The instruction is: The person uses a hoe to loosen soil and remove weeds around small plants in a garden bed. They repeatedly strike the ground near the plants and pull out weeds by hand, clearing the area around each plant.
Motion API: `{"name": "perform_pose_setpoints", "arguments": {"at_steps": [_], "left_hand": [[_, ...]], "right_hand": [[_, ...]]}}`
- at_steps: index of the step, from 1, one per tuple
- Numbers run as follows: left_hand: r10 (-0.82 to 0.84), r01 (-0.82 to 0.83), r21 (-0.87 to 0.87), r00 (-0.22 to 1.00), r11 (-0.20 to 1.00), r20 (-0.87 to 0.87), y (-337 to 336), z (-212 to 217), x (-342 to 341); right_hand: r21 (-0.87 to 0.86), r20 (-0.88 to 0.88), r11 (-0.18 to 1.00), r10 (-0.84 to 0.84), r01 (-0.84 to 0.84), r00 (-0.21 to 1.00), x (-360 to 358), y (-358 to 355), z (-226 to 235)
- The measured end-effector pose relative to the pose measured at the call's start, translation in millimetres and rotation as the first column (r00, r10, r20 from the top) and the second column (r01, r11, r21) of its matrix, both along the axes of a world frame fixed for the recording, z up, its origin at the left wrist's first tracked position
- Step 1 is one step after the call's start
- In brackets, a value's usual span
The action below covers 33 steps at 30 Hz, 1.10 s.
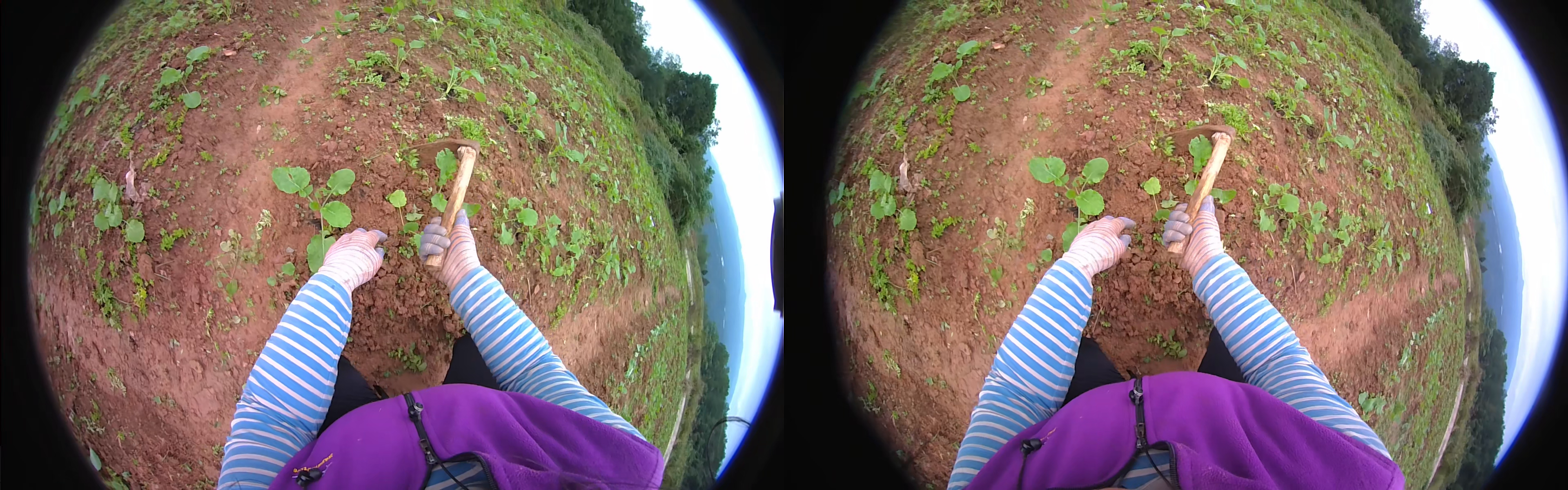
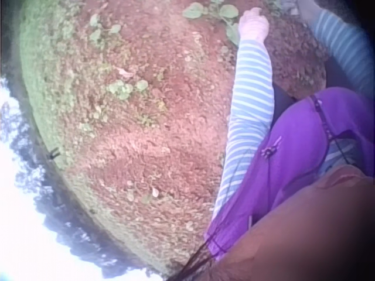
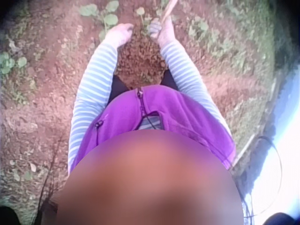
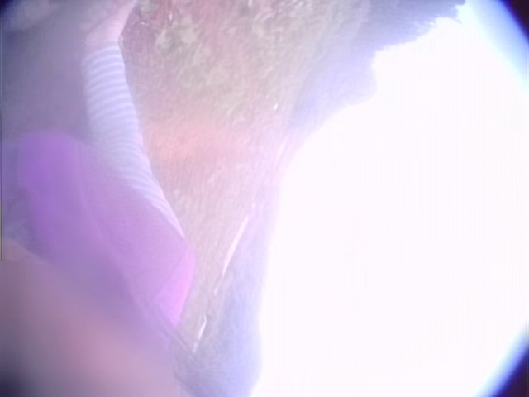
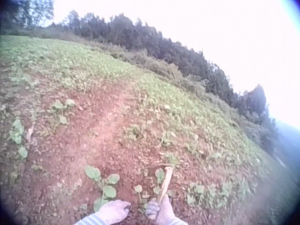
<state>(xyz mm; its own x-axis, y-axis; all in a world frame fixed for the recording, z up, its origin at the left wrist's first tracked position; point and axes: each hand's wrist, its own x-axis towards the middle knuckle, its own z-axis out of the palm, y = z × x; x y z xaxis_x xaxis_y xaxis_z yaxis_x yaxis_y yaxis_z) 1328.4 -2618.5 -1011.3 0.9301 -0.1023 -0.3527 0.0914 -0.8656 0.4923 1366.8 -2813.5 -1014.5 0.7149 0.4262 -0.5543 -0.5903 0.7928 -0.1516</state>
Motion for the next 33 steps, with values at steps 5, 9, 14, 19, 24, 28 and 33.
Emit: {"name": "perform_pose_setpoints", "arguments": {"at_steps": [5, 9, 14, 19, 24, 28, 33], "left_hand": [[0.005, -0.005, -0.021, 1.000, 1.000, -0.022, -2.1, -1.0, 1.9], [-0.031, 0.031, 0.000, 0.999, 1.000, -0.027, -0.5, 2.9, 2.1], [0.014, -0.014, -0.015, 1.000, 1.000, -0.024, 1.4, 5.8, -2.6], [-0.006, 0.005, -0.031, 1.000, 1.000, -0.013, 0.6, 2.2, -2.1], [-0.048, 0.048, 0.007, 0.999, 0.999, -0.018, 2.5, 0.7, -2.0], [-0.064, 0.064, -0.016, 0.998, 0.998, -0.011, 7.4, 2.6, -7.3], [-0.041, 0.041, -0.001, 0.999, 0.999, -0.018, 9.2, 5.4, -8.0]], "right_hand": [[0.019, 0.001, 0.997, 0.077, -0.077, 0.997, -25.7, -20.1, 5.0], [0.307, 0.085, 0.945, 0.087, -0.109, 0.993, 1.9, -49.3, 1.8], [-0.185, 0.281, 0.982, 0.090, -0.038, 0.956, -7.6, -41.7, -1.7], [-0.247, -0.055, 0.948, 0.194, -0.201, 0.980, -66.5, -19.6, 1.4], [-0.283, 0.122, 0.932, 0.268, -0.225, 0.956, -76.4, -44.3, -12.7], [-0.424, 0.225, 0.894, 0.261, -0.147, 0.939, -75.9, -65.5, -11.9], [-0.679, 0.057, 0.713, 0.288, -0.174, 0.956, -67.6, -43.6, -6.5]]}}
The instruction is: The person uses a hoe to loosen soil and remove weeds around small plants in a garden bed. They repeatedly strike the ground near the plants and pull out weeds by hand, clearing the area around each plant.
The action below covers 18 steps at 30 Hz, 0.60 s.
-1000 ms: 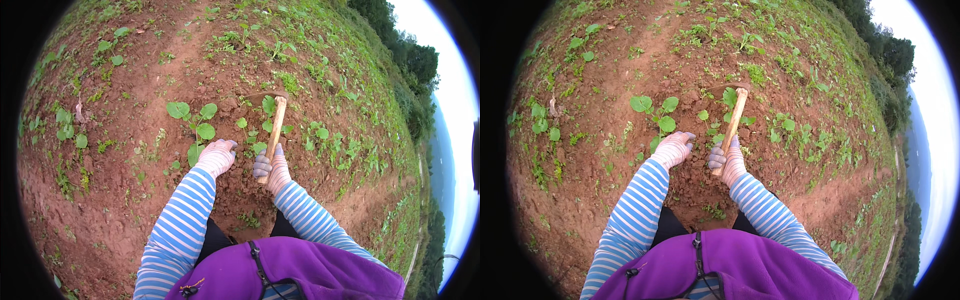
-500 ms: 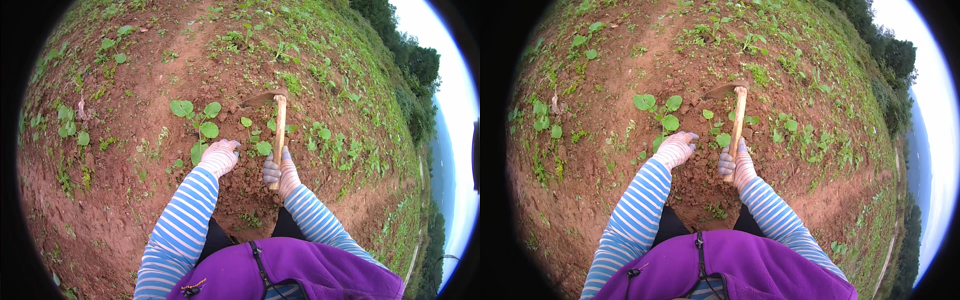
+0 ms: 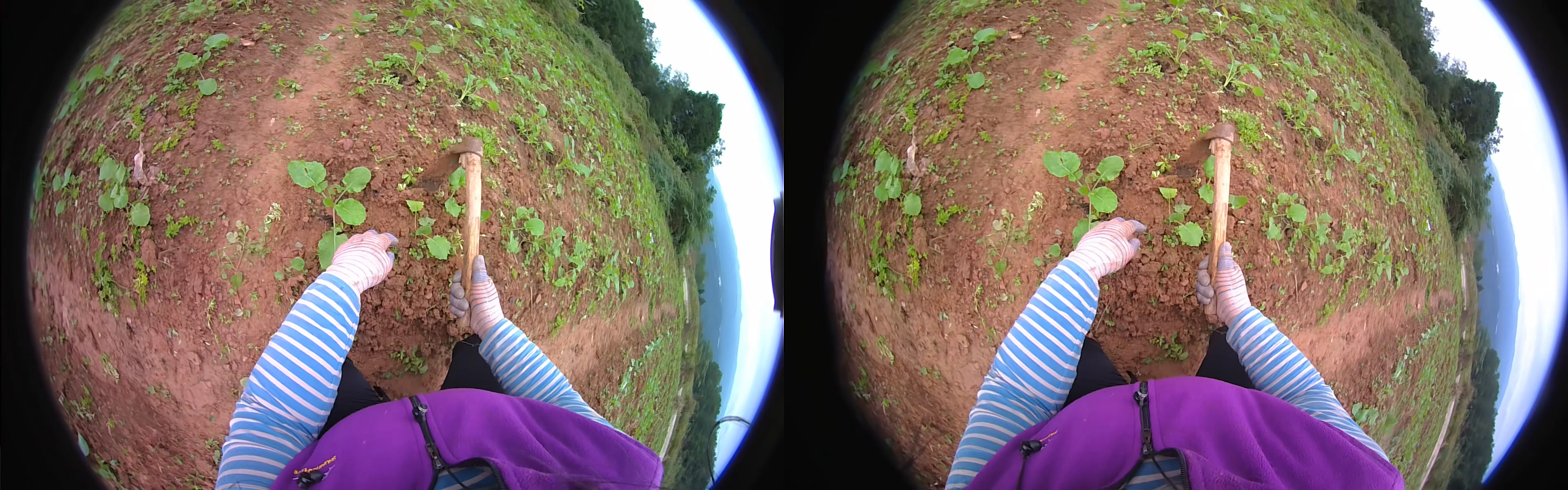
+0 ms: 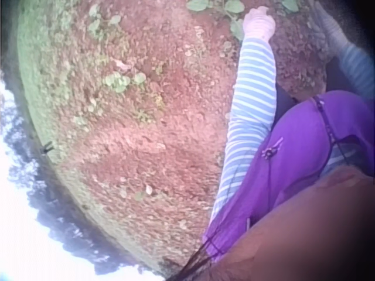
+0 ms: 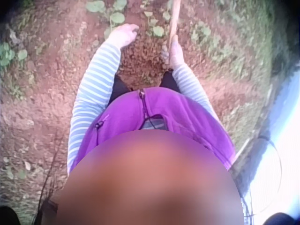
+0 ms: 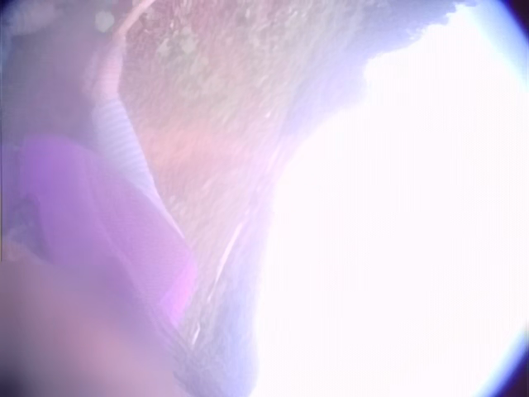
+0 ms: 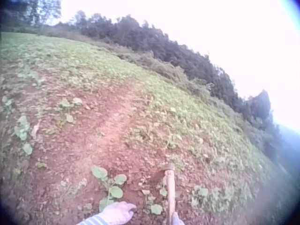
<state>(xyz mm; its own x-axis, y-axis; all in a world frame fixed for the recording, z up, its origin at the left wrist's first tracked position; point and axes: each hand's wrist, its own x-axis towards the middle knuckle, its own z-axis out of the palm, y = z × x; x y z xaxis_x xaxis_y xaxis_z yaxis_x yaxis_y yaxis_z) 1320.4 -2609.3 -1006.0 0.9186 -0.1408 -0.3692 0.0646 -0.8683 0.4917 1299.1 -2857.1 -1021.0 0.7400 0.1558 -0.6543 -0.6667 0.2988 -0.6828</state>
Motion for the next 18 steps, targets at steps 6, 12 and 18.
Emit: {"name": "perform_pose_setpoints", "arguments": {"at_steps": [6, 12, 18], "left_hand": [[0.019, -0.019, -0.002, 0.999, 1.000, -0.036, -0.3, 4.8, -3.4], [0.017, -0.016, 0.003, 0.999, 1.000, -0.039, 0.5, 7.5, -3.9], [0.043, -0.039, 0.038, 0.995, 0.998, -0.089, 0.4, 1.8, -1.4]], "right_hand": [[0.012, 0.285, 0.999, -0.052, 0.051, 0.957, 86.5, 32.9, -8.8], [0.117, 0.178, 0.990, -0.105, 0.085, 0.978, 113.7, 58.8, 10.3], [0.222, -0.107, 0.975, -0.006, 0.030, 0.994, 26.0, 58.8, -5.6]]}}
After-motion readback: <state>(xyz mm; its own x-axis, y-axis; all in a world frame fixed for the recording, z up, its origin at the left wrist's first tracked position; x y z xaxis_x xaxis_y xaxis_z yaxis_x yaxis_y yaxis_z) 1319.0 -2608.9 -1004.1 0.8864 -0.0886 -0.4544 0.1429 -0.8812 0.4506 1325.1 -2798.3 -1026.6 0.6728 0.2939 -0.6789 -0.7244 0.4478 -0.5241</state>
